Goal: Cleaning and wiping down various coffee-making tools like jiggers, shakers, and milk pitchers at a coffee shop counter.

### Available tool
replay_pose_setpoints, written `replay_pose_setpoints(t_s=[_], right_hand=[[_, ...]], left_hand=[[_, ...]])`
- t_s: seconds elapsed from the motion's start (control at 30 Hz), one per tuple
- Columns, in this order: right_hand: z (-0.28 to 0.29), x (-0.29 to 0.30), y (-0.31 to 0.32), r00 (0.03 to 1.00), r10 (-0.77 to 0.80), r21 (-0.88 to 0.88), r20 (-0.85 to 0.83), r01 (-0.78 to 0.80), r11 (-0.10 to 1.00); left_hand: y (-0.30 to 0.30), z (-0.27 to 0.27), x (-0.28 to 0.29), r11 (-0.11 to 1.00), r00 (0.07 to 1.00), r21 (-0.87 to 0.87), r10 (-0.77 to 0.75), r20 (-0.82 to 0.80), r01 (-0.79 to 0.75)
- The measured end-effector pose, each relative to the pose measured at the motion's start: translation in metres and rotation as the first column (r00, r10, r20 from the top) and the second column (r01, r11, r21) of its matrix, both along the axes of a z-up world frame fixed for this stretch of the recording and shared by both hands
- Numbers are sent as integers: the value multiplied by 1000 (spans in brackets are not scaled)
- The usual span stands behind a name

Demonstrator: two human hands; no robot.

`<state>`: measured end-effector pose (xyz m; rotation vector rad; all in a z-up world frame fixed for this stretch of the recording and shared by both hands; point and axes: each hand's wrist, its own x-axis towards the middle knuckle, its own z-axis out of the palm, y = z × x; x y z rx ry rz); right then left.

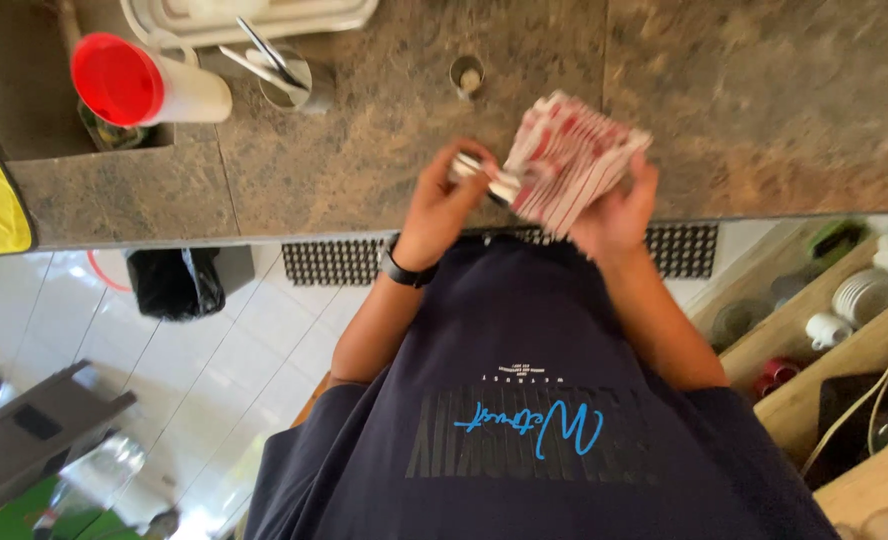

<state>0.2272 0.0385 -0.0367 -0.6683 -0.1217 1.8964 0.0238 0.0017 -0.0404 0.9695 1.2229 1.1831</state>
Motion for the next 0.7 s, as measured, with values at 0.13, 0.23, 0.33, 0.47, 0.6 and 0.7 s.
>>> replay_pose_setpoints(t_s=[0.13, 0.23, 0.33, 0.47, 0.6, 0.7], right_hand=[[-2, -7, -10, 976, 82, 159, 204, -115, 980], [20, -10, -13, 858, 400, 398, 322, -506, 765], [-67, 8, -30, 556, 287, 67, 780, -530, 845], [-108, 22, -26, 697, 176, 280, 695, -488, 827], [-119, 29, -26, 709, 209, 225, 674, -466, 856], [-127, 35, -31, 755, 260, 109, 602, -401, 910]], left_hand=[[5, 45, 20, 993, 964, -59, -109, -241, 98], [5, 61, 23, 978, 885, 169, -30, -465, 121], [5, 45, 19, 969, 828, 186, -31, -559, 163], [13, 38, 10, 939, 862, 204, -149, -484, 276], [21, 36, -1, 872, 858, 218, -333, -392, 438], [27, 66, -7, 796, 819, 292, -395, -416, 531]])
